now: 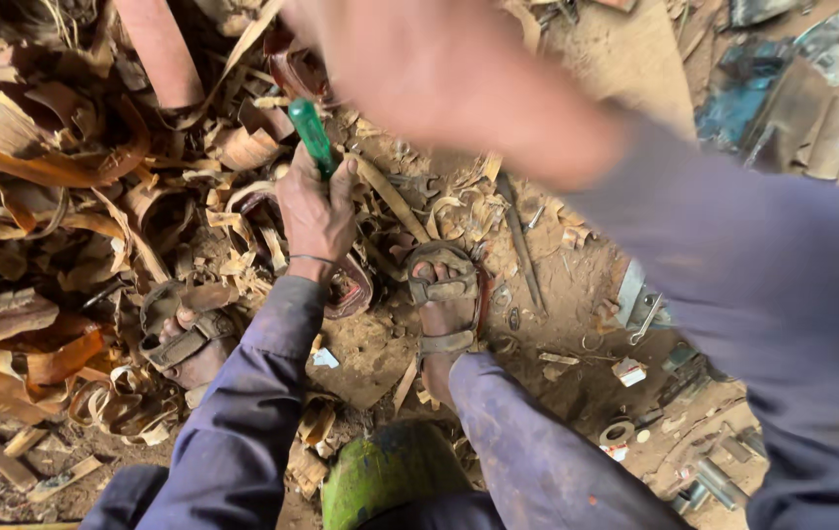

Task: The person sits on the ground in a scrap yard and disassembles scrap metal hardware. They use a screwdriver to pry at U-bolt clamps, pull apart the components by hand, and use pliers to grip and work on another piece, separating the parts into the surrounding scrap pile.

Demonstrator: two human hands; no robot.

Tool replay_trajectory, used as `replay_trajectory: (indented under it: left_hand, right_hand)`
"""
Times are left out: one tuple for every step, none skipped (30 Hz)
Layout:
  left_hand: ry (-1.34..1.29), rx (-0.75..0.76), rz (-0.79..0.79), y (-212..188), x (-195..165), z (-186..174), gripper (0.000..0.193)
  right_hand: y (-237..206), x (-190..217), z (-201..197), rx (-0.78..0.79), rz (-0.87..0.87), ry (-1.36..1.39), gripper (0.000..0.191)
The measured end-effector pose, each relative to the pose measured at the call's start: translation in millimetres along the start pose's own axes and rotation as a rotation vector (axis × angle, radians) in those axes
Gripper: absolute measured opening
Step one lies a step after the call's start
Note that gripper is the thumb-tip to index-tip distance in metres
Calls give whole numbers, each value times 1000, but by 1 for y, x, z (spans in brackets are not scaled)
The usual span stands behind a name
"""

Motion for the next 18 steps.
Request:
replay_trajectory:
  left_hand:
    - [56, 32, -27, -1, -1, 6, 11]
    - [120, 69, -58, -5, -1, 6, 11]
    - [156, -4, 83, -5, -10, 4, 12]
    - [193, -93, 223, -10, -20, 1, 13]
    - [233, -146, 346, -14, -29, -2, 14]
    - [51, -91, 174, -12, -24, -6, 13]
    - [-135, -53, 15, -14, -20, -9, 12]
    - [-318, -35, -114, -3, -17, -11, 12]
    - [-218, -51, -69, 4, -20, -16, 14]
    - [-114, -63, -34, 3, -23, -21, 16]
    - [-9, -79, -9, 6, -25, -25, 18]
    - [-13, -87, -17, 5, -26, -27, 18]
    - [-16, -85, -26, 3, -27, -28, 18]
    - [-21, -77, -36, 3, -27, -29, 19]
    - [-46, -66, -39, 0, -28, -28, 20]
    - [-72, -55, -41, 0, -28, -28, 21]
    - [-99, -47, -42, 0, -29, -28, 22]
    - [-79, -44, -39, 0, -31, -27, 23]
  right_hand:
    - [5, -15, 29, 69, 98, -6, 18]
    - [-1, -35, 48, 123, 195, -20, 18]
    - [-5, -55, 58, 139, 243, -39, 18]
    - [-6, -74, 60, 146, 265, -61, 19]
    - [-7, -91, 53, 121, 256, -90, 19]
    - [-11, -106, 43, 112, 242, -108, 20]
    - [-15, -119, 27, 124, 245, -131, 20]
    - [-21, -124, 15, 146, 239, -139, 21]
    - [-25, -125, 6, 166, 229, -131, 21]
    - [-27, -121, 0, 180, 214, -111, 22]
    - [-28, -114, -1, 182, 183, -91, 23]
    - [-27, -104, -2, 162, 137, -69, 24]
    - [-25, -92, 0, 134, 92, -49, 24]
    - [-25, -80, 1, 91, 42, -34, 25]
    - [-23, -69, 3, 37, -12, -25, 26]
    - [-20, -59, 3, -17, -53, -16, 27]
    - [-18, -51, 2, -63, -79, -5, 28]
    - [-17, -45, 2, -100, -85, 5, 29]
Point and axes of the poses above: each hand's wrist, its own y-axis towards the middle knuckle, its own z-axis out of the palm, x = y × z, the point moved 4 cm from there along y, towards the middle knuckle, and after that the axes turned 2 degrees about y, right-handed, at the moved point
